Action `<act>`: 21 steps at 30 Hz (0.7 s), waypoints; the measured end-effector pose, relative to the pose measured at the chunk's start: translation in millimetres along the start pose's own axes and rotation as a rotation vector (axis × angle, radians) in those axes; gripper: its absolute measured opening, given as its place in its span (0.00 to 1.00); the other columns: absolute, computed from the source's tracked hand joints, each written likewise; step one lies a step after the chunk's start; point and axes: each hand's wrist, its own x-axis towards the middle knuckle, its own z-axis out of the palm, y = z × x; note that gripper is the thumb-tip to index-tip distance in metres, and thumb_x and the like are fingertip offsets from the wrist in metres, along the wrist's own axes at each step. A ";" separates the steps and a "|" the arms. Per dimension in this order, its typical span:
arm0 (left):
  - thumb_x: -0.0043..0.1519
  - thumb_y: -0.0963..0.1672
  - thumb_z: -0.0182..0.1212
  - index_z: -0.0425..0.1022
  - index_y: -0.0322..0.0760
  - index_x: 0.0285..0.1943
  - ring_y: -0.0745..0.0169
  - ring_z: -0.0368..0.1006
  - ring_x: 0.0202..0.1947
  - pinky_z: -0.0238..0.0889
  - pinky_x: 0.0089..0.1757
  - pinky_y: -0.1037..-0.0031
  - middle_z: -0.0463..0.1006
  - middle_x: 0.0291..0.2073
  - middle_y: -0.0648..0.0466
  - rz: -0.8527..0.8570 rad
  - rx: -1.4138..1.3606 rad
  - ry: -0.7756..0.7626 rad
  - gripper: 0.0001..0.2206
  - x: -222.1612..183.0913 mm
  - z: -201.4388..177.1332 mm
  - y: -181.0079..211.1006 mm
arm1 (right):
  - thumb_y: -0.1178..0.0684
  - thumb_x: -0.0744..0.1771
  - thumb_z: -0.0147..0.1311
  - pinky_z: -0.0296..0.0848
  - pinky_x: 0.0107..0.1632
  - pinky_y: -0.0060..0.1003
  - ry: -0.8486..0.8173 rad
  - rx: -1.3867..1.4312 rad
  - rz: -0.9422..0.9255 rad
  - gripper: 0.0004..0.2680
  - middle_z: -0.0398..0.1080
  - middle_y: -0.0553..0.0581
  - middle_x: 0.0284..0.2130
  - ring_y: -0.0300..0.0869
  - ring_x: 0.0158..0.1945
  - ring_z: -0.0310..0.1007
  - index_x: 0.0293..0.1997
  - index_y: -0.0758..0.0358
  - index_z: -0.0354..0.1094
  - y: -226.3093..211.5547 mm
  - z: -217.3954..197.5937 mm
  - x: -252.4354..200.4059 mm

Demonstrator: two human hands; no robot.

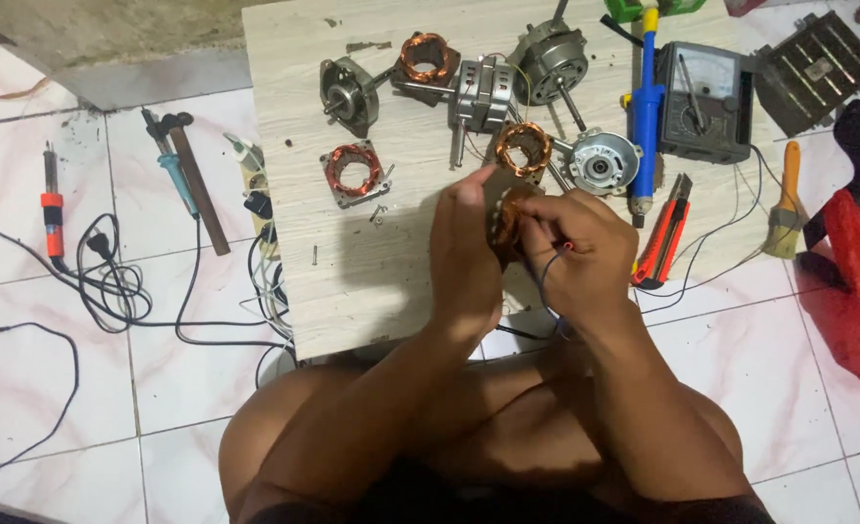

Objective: Testing the electrical continuity of motor stator coils using a multimeter.

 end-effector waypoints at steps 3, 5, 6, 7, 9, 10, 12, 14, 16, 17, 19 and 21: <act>0.66 0.58 0.49 0.71 0.32 0.61 0.55 0.70 0.41 0.68 0.45 0.61 0.71 0.38 0.42 0.012 0.002 0.019 0.28 0.2 2.1 5.2 | 0.66 0.67 0.60 0.70 0.32 0.40 0.038 0.073 0.063 0.04 0.64 0.59 0.18 0.51 0.23 0.68 0.40 0.65 0.79 -1.2 5.0 -1.6; 0.65 0.58 0.49 0.70 0.31 0.62 0.52 0.72 0.41 0.69 0.45 0.58 0.72 0.38 0.40 -0.015 0.018 0.004 0.30 -0.9 0.1 7.9 | 0.67 0.64 0.64 0.70 0.31 0.35 0.057 0.155 0.124 0.04 0.63 0.55 0.16 0.41 0.21 0.66 0.38 0.67 0.77 5.5 8.6 -4.6; 0.65 0.58 0.49 0.70 0.31 0.62 0.52 0.72 0.41 0.69 0.45 0.58 0.72 0.38 0.40 -0.014 0.021 -0.003 0.30 1.0 -0.1 5.7 | 0.67 0.64 0.64 0.70 0.31 0.35 0.064 0.154 0.124 0.04 0.63 0.55 0.16 0.41 0.21 0.66 0.38 0.67 0.77 6.1 8.7 -4.9; 0.66 0.56 0.49 0.69 0.30 0.63 0.52 0.72 0.40 0.69 0.43 0.59 0.73 0.38 0.39 -0.032 0.017 0.007 0.28 2.1 -1.1 3.5 | 0.67 0.63 0.65 0.69 0.31 0.35 0.062 0.161 0.164 0.05 0.62 0.54 0.16 0.40 0.20 0.64 0.36 0.66 0.78 6.0 9.0 -6.1; 0.66 0.53 0.49 0.69 0.28 0.63 0.52 0.72 0.38 0.69 0.41 0.59 0.74 0.37 0.38 -0.052 0.019 0.012 0.26 2.3 -1.9 -1.2 | 0.68 0.62 0.66 0.68 0.30 0.34 0.067 0.167 0.208 0.05 0.62 0.54 0.15 0.39 0.20 0.63 0.35 0.65 0.78 5.8 12.5 -9.5; 0.66 0.53 0.50 0.69 0.29 0.63 0.52 0.73 0.38 0.70 0.41 0.61 0.74 0.37 0.38 -0.028 -0.007 0.009 0.26 1.4 -1.6 -3.7 | 0.68 0.62 0.65 0.68 0.30 0.35 0.092 0.162 0.228 0.05 0.61 0.54 0.15 0.39 0.21 0.63 0.36 0.65 0.78 5.8 15.6 -11.5; 0.66 0.54 0.51 0.68 0.30 0.64 0.53 0.74 0.39 0.71 0.40 0.63 0.74 0.38 0.39 -0.009 -0.027 -0.005 0.26 0.2 -0.5 -7.8 | 0.68 0.62 0.64 0.68 0.30 0.35 0.127 0.152 0.252 0.06 0.61 0.54 0.16 0.40 0.21 0.64 0.36 0.64 0.78 4.3 16.8 -10.8; 0.67 0.53 0.50 0.67 0.31 0.65 0.56 0.73 0.37 0.70 0.39 0.65 0.74 0.36 0.40 0.001 -0.040 0.000 0.24 -2.1 -1.7 -10.5 | 0.70 0.63 0.64 0.68 0.30 0.36 0.132 0.131 0.224 0.07 0.61 0.54 0.15 0.42 0.21 0.64 0.35 0.64 0.77 -0.1 14.7 -7.3; 0.68 0.53 0.50 0.68 0.31 0.63 0.57 0.74 0.37 0.71 0.39 0.65 0.75 0.37 0.40 0.049 -0.008 -0.005 0.24 1.4 -6.2 -11.2 | 0.69 0.62 0.65 0.67 0.29 0.38 0.087 0.155 0.234 0.06 0.61 0.54 0.15 0.43 0.20 0.63 0.35 0.63 0.77 5.2 13.2 -8.2; 0.68 0.53 0.50 0.69 0.31 0.62 0.57 0.74 0.38 0.71 0.39 0.65 0.75 0.37 0.39 0.095 0.020 -0.005 0.23 2.0 -8.8 -11.9 | 0.68 0.62 0.66 0.67 0.27 0.40 0.034 0.179 0.245 0.06 0.61 0.54 0.14 0.43 0.18 0.63 0.34 0.63 0.77 7.5 12.1 -9.2; 0.67 0.55 0.49 0.68 0.32 0.63 0.57 0.74 0.38 0.71 0.38 0.67 0.76 0.38 0.39 0.077 0.073 -0.001 0.25 3.6 -13.0 -12.3 | 0.69 0.62 0.66 0.66 0.28 0.37 0.002 0.256 0.291 0.07 0.60 0.52 0.14 0.38 0.20 0.60 0.36 0.63 0.78 7.3 10.5 -7.3; 0.67 0.56 0.48 0.67 0.34 0.65 0.57 0.74 0.38 0.71 0.38 0.69 0.76 0.39 0.39 0.061 0.127 -0.008 0.27 6.9 -16.1 -10.0 | 0.69 0.62 0.66 0.64 0.28 0.35 -0.019 0.328 0.333 0.07 0.59 0.51 0.13 0.33 0.22 0.58 0.37 0.64 0.79 7.7 9.4 -8.8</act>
